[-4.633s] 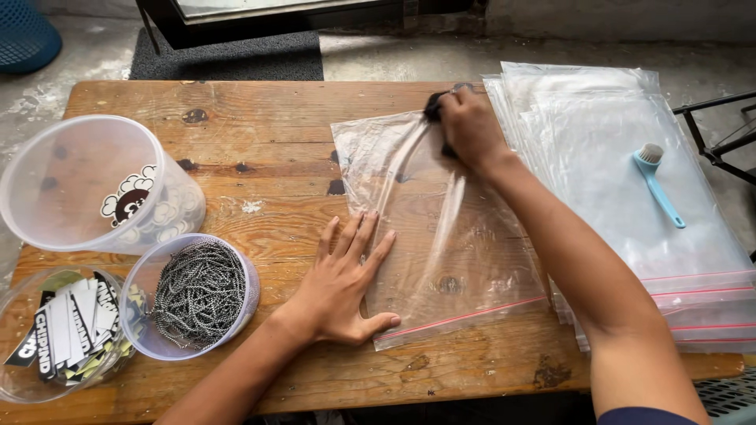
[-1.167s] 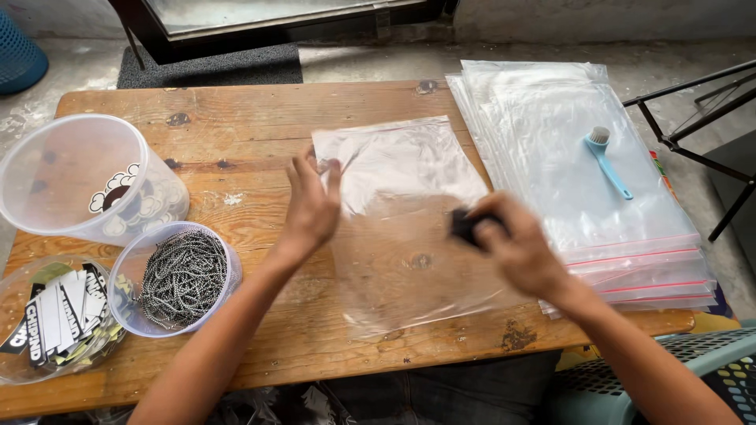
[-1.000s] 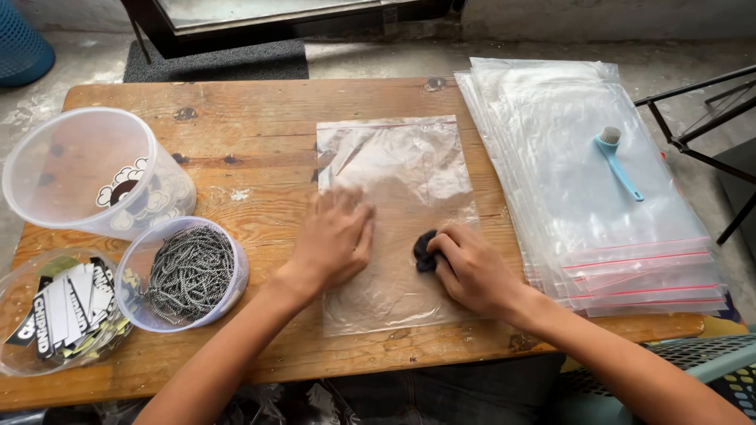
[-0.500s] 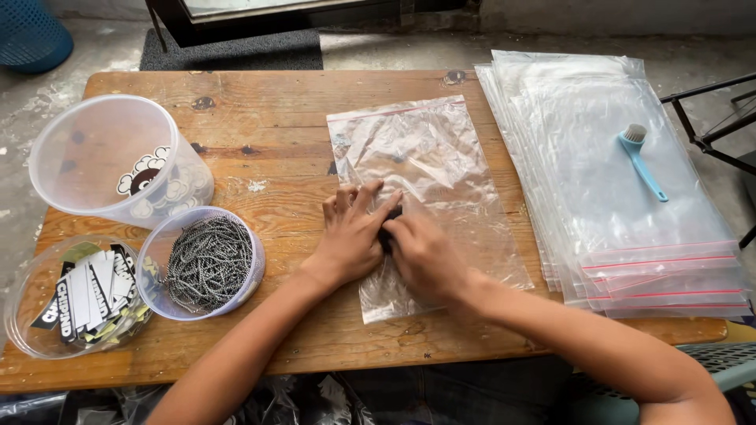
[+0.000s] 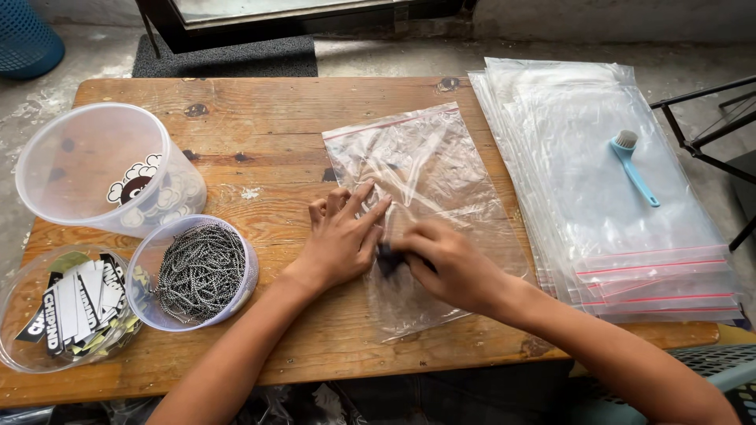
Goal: The person cleans a black mesh bag with a small brush, attaches a metal chain with a cartoon bear charm to the zipper, and places the bag into a clear plastic ziplock bag. They then seal the bag and place it into a green plastic basket.
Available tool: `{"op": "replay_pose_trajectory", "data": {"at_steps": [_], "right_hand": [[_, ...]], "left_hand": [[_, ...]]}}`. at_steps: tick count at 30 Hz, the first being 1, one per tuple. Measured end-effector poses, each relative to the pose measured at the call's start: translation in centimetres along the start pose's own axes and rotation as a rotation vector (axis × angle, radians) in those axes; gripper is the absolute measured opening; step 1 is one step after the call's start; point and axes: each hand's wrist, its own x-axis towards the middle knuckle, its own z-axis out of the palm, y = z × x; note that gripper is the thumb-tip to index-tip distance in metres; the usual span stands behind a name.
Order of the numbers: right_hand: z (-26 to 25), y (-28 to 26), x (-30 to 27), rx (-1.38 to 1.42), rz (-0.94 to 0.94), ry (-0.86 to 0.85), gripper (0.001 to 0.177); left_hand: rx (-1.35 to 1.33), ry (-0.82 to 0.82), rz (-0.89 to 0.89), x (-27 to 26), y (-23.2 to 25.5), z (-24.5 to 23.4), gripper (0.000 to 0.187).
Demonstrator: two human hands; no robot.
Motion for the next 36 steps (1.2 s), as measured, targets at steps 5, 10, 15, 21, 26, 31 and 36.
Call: {"op": "replay_pose_trajectory", "data": {"at_steps": [5, 10, 15, 21, 26, 31, 36], "right_hand": [[6.3, -2.0, -2.6, -0.143, -0.166, 0.012, 0.019], [2.8, -6.2, -4.6, 0.395, -0.111, -0.390, 0.016], [-0.8, -2.0, -2.4, 0.179, 0.013, -0.160, 0.018], [3.1, 1.9, 0.3, 0.016, -0.067, -0.135, 0.019], [7.0, 7.9, 7.9, -0.108, -0.177, 0.010, 0.016], [8.6, 15.2, 16.5, -0.165, -0.181, 0.137, 0.015], [11.0, 23.8, 19.0, -0.505, 0.020, 0.197, 0.016]], "left_hand": [[0.042, 0.054, 0.028, -0.4, -0.7, 0.5, 0.049], [0.031, 0.018, 0.045, -0.7, -0.9, 0.7, 0.049], [-0.220, -0.168, 0.099, -0.8, 0.5, -4.5, 0.099], [-0.108, -0.308, 0.003, -2.5, 0.2, -2.9, 0.171], [-0.044, -0.349, -0.010, -2.4, 0.7, -3.7, 0.180], [-0.073, -0.344, 0.012, -2.3, 0.6, -3.8, 0.179], [-0.183, -0.238, 0.080, -2.5, 0.4, -3.7, 0.160]]}}
